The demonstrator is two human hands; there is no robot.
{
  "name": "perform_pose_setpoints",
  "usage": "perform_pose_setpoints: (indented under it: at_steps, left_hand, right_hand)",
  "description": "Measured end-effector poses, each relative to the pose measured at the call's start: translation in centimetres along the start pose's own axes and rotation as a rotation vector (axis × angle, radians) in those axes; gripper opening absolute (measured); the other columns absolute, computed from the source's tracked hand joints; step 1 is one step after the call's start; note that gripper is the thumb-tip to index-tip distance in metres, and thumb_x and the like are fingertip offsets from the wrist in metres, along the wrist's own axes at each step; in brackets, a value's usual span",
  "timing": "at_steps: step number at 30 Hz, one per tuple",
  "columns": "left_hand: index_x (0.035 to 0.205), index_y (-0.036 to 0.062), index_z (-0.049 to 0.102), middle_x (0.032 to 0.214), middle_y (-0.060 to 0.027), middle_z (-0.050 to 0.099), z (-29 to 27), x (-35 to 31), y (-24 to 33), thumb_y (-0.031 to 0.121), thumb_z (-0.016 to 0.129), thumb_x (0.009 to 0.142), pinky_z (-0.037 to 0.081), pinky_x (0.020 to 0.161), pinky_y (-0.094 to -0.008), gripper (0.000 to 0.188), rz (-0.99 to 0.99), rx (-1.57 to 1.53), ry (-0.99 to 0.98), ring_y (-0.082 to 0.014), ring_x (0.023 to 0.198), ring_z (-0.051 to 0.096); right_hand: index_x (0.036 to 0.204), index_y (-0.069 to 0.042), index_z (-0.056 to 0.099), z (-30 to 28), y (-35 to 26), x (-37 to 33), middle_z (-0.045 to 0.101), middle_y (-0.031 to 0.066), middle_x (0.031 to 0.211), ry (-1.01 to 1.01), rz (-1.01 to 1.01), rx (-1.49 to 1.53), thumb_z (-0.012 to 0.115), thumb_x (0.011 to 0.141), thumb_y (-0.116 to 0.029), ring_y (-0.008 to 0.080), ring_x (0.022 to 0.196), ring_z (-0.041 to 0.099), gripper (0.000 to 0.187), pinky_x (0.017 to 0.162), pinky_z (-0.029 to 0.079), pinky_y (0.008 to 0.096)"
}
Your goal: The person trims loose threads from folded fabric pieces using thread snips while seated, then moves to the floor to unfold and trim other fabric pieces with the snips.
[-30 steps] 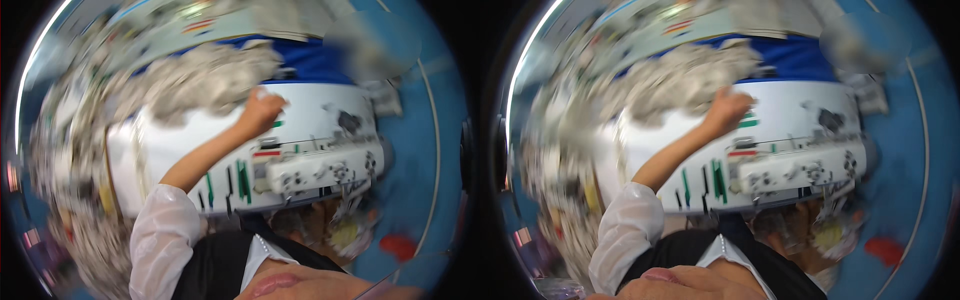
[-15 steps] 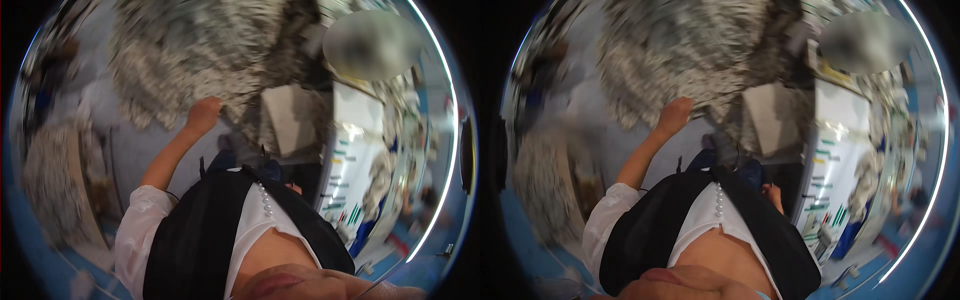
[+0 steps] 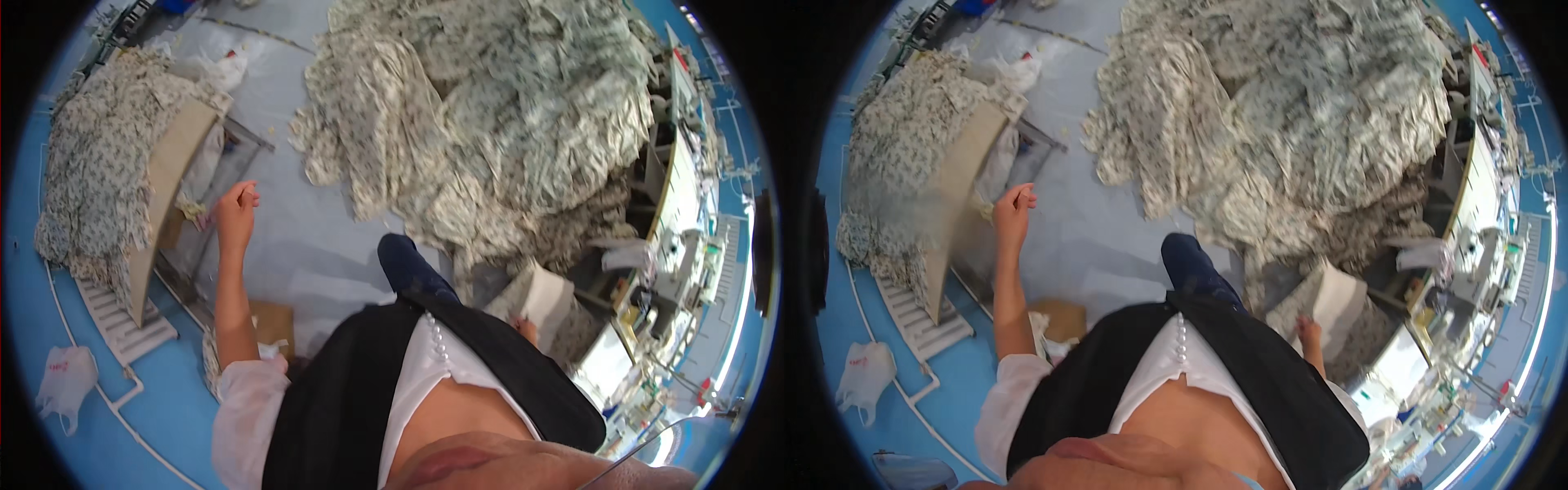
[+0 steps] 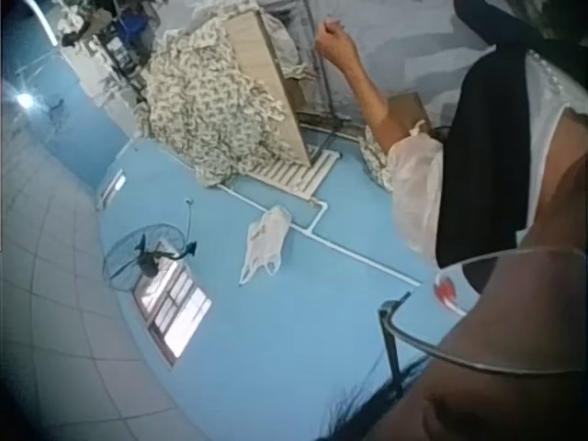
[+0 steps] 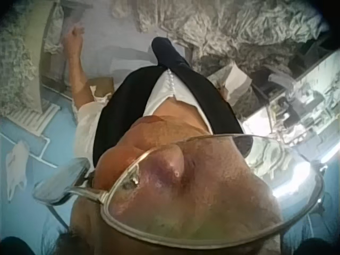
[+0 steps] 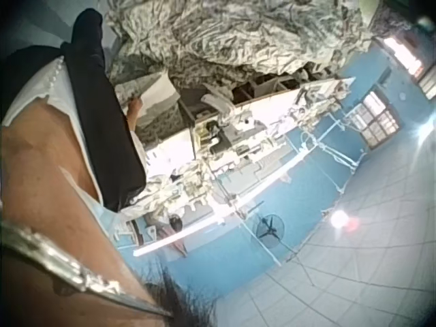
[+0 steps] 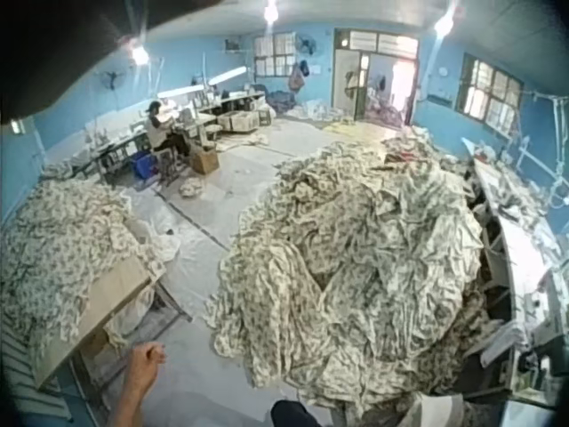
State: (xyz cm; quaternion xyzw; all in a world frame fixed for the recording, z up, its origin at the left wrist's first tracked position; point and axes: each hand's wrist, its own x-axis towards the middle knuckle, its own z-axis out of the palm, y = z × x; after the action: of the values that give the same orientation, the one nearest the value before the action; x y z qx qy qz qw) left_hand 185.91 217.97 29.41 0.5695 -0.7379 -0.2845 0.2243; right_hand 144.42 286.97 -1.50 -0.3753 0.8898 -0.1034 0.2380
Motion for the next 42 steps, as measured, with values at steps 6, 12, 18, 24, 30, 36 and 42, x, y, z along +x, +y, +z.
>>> perform_pose_setpoints:
  at_steps: [6,12,18,24,30,36,42]
  left_hand:
    - [0.11,0.0008,0.072,0.095,-0.0146,0.074,1.6,20.5,-5.4,0.007,0.056,0.098,0.055,0.075,-0.039,0.021,0.344,-0.056,0.034,-0.0267,0.084,0.071]
    - [0.094,0.0059,0.069,0.096,-0.0191,0.069,3.7,26.1,-16.6,0.028,0.053,0.101,0.051,0.078,-0.0528,0.027,0.192,0.11,-0.114,-0.0419,0.089,0.064]
    - [0.087,0.0029,0.068,0.075,-0.0151,0.067,1.3,37.0,-23.4,0.028,0.052,0.102,0.05,0.069,-0.0474,0.033,-0.347,-0.314,-0.148,-0.0368,0.077,0.067]
    - [0.096,0.0052,0.069,0.09,-0.0203,0.07,-2.7,66.5,-31.2,0.03,0.049,0.103,0.051,0.073,-0.0529,0.032,-0.076,0.183,-0.129,-0.0438,0.085,0.066]
    - [0.105,0.0043,0.07,0.101,-0.0201,0.07,-3.3,107.0,-22.6,0.024,0.055,0.101,0.052,0.08,-0.0488,0.025,0.211,-0.118,-0.212,-0.0425,0.094,0.065]
    - [0.111,0.0034,0.07,0.108,-0.019,0.071,1.0,137.1,-27.7,0.021,0.056,0.099,0.053,0.086,-0.0451,0.025,0.111,0.02,-0.225,-0.0389,0.102,0.066]
    - [0.13,0.0036,0.065,0.106,-0.0111,0.07,5.3,151.7,-35.9,0.015,0.058,0.099,0.057,0.063,-0.0293,0.033,-0.575,-0.309,-0.23,-0.0173,0.076,0.073]
  right_hand:
    - [0.091,-0.021,0.075,4.9,-8.5,10.1,0.071,0.0079,0.077,-0.52,0.305,-0.211,0.065,0.084,-0.023,0.0313,0.071,0.069,0.012,0.063,0.052,0.0437]
    - [0.081,-0.022,0.076,5.8,-34.4,39.3,0.071,0.01,0.076,-0.489,-0.105,-0.164,0.065,0.082,-0.027,0.0331,0.075,0.071,0.012,0.067,0.054,0.0444]
    - [0.066,-0.013,0.073,0.4,-65.7,84.5,0.072,0.0168,0.079,0.058,-0.254,-0.183,0.065,0.085,-0.041,0.0362,0.082,0.071,0.035,0.075,0.054,0.0488]
    - [0.101,-0.004,0.074,-6.1,-98.6,97.9,0.068,0.0039,0.069,-0.229,-0.064,0.713,0.058,0.101,-0.03,0.0115,0.057,0.059,0.031,0.052,0.044,0.0308]
    - [0.093,-0.002,0.074,1.0,-90.8,107.1,0.07,0.0073,0.07,-0.209,-0.279,0.398,0.061,0.094,-0.016,0.0184,0.057,0.062,0.019,0.052,0.046,0.0356]
    - [0.071,-0.011,0.072,-0.5,-86.4,128.4,0.06,0.0081,0.063,-0.307,0.033,-0.102,0.068,0.082,-0.012,0.0244,0.056,0.059,0.011,0.054,0.045,0.041]
    - [0.081,-0.007,0.072,-3.8,-121.1,169.0,0.071,0.0163,0.081,-0.026,-0.338,-0.194,0.065,0.082,-0.023,0.0338,0.08,0.07,0.018,0.069,0.053,0.0481]
